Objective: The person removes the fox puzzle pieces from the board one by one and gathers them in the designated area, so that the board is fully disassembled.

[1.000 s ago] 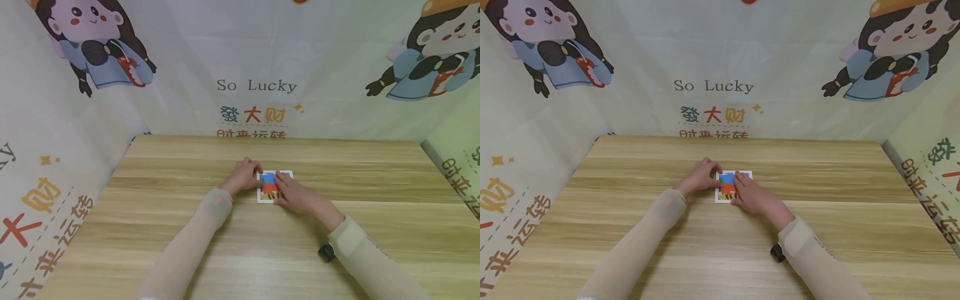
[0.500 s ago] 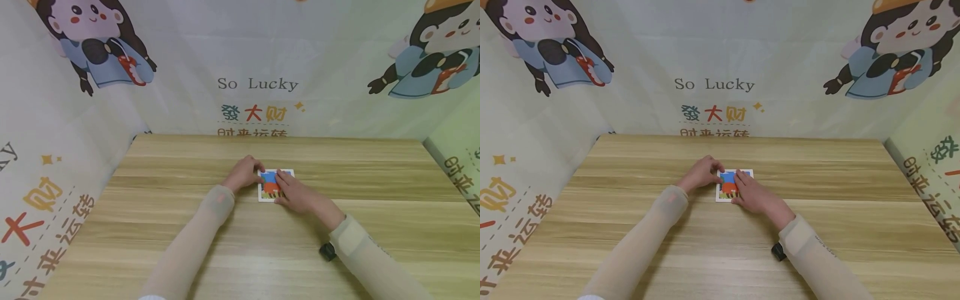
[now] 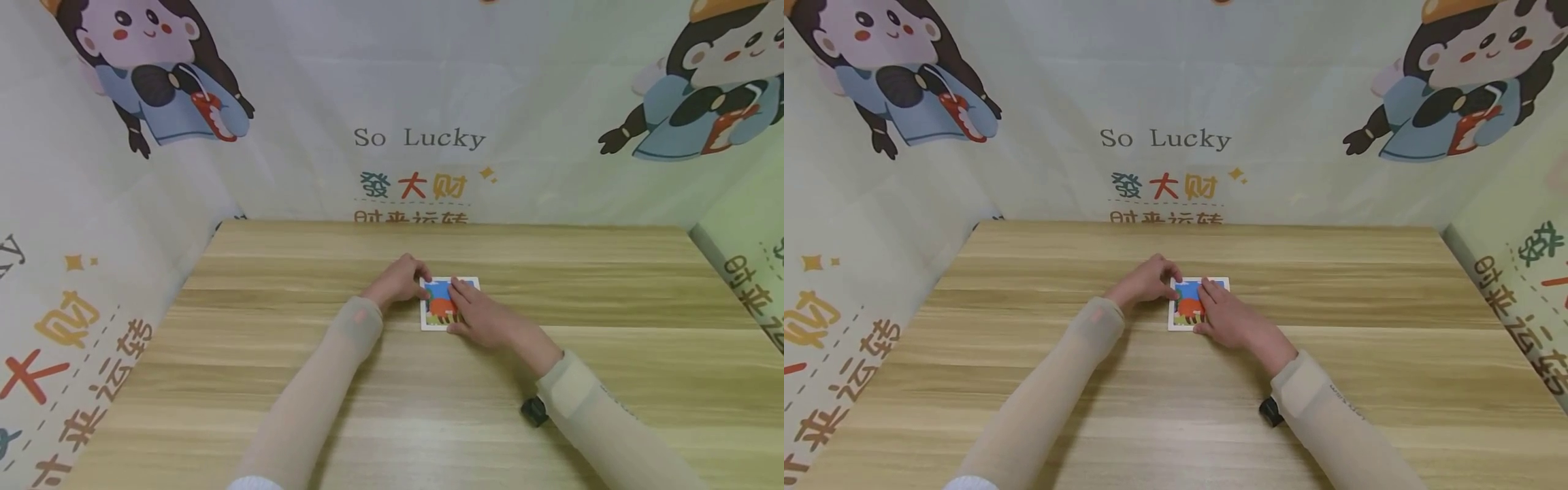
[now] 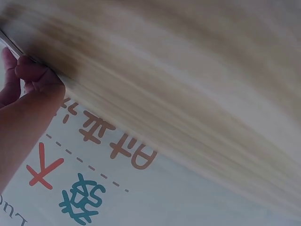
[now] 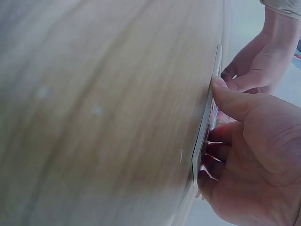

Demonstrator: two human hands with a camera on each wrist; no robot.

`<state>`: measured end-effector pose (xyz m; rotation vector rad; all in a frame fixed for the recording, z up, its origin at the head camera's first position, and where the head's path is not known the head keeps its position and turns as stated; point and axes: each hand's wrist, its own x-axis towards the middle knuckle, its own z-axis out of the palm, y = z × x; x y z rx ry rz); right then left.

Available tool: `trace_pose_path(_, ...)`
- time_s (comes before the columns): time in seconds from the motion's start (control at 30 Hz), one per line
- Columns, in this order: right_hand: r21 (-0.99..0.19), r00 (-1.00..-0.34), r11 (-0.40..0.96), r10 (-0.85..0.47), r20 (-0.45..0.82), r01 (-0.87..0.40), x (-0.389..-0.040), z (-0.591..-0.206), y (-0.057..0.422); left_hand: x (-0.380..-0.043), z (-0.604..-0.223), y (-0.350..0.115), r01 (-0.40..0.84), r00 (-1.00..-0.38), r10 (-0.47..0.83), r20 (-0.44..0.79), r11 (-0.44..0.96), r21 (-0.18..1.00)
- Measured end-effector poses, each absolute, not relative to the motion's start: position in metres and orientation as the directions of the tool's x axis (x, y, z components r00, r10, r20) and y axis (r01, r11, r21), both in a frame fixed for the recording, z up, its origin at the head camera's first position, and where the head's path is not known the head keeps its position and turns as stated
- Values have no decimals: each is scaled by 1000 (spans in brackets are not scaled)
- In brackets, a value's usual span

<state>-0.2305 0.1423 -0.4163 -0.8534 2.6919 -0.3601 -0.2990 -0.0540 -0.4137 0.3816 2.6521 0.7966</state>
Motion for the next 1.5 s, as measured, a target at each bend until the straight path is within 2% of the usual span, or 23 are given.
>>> trace_pose_path(0.47, -325, -776, 787, -599, -198, -524, -228, -416, 142, -292, -417, -56, 196, -905, 373, -205, 794, 576)
trace_pose_path(0.67, -327, -779, 793, -591, -208, -514, -228, -418, 142, -288, -419, -56, 259, -918, 370, -143, 831, 492)
trace_pose_path(0.8, -339, -778, 787, -596, -202, -515, -227, -419, 142, -288, -417, -52, 250, -929, 341, -142, 863, 439)
trace_pose_path(1.0, -339, -777, 777, -605, -172, -530, -229, -418, 141, -290, -407, -45, 285, -932, 334, -139, 915, 287)
trace_pose_path(1.1, -337, -784, 785, -595, -176, -520, -230, -416, 141, -292, -403, -44, 297, -930, 340, -141, 919, 260)
trace_pose_path(1.37, -336, -783, 790, -591, -192, -513, -230, -416, 142, -299, -407, -47, 252, -908, 358, -219, 882, 398)
trace_pose_path(1.5, -344, -783, 791, -588, -202, -505, -230, -417, 140, -297, -411, -50, 254, -897, 377, -229, 867, 429)
